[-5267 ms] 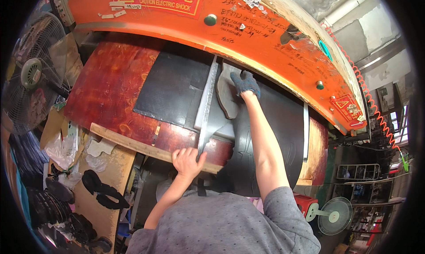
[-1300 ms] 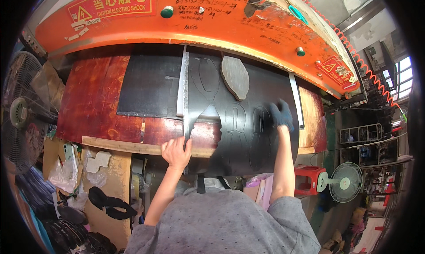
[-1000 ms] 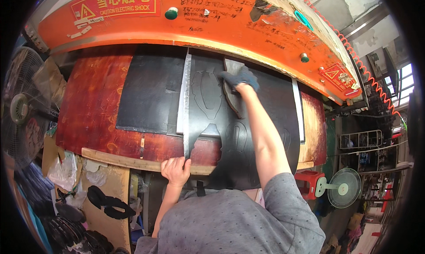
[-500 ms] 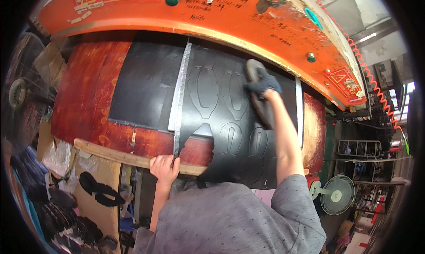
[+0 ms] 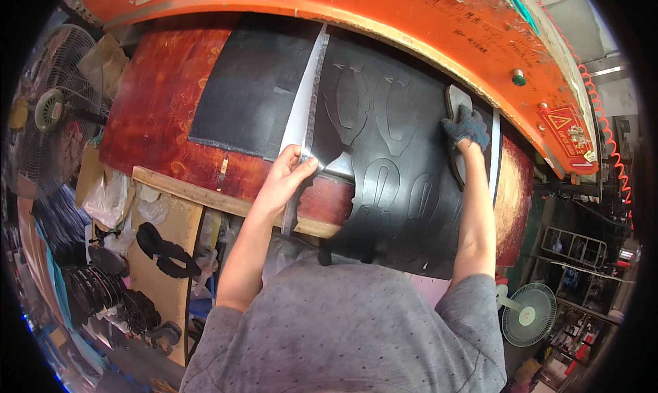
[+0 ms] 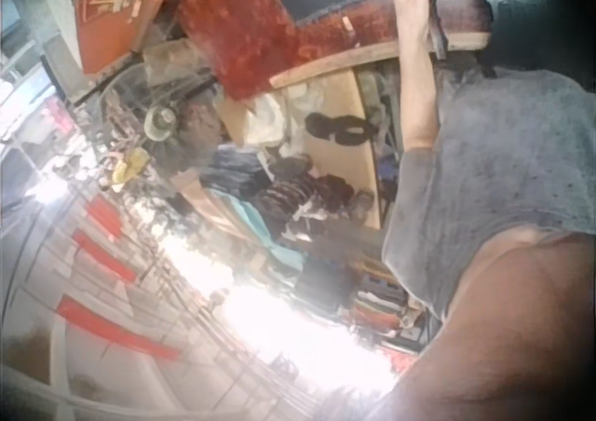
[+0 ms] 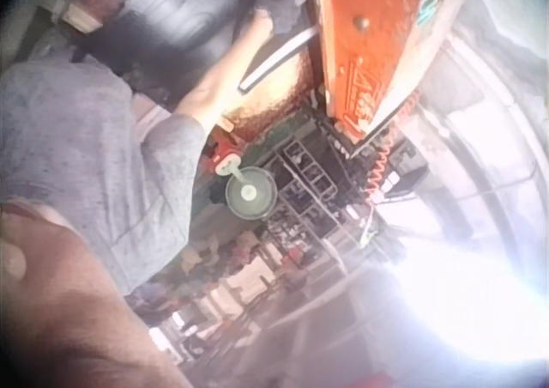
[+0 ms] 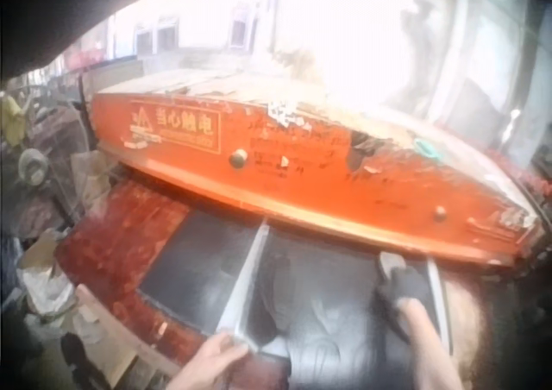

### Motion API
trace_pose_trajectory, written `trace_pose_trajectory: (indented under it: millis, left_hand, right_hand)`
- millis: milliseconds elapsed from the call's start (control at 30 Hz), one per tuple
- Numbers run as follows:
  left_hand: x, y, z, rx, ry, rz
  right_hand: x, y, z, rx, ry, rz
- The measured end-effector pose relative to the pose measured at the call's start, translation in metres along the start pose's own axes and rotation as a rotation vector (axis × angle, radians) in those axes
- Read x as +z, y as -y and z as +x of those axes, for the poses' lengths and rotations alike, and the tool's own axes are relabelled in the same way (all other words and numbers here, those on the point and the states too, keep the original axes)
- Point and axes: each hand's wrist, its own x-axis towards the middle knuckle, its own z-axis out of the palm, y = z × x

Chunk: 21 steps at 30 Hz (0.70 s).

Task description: The person places a black sheet of material on a hydraulic press, aligns it, and operates the press to cut out multiple shapes. They remove the cut pieces and repeat the process with additional sheets.

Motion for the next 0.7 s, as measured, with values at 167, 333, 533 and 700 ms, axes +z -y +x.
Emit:
trace_pose_trajectory:
  millis: [167,333,533,700]
  left_hand:
    - [0.004,-0.014,0.048,-0.213,-0.078,-0.21]
    - [0.006,-0.008,0.09,-0.44,0.099,-0.543]
    - [0.015,-0.014,0.095,-0.268,0.271,-0.447]
    - [-0.006,-0.011,0.093,-0.192,0.162,-0.03]
  right_hand:
    - [0.009,0.042,-0.044,-0.32,-0.115,0.813]
    - [-0.002,0.095,-0.081,-0.381,0.238,1.163]
    - [-0.025,0.165,-0.086,-0.507,0.263,1.062]
    - [0.003,0.159,-0.056,-0.393,0.224,0.895]
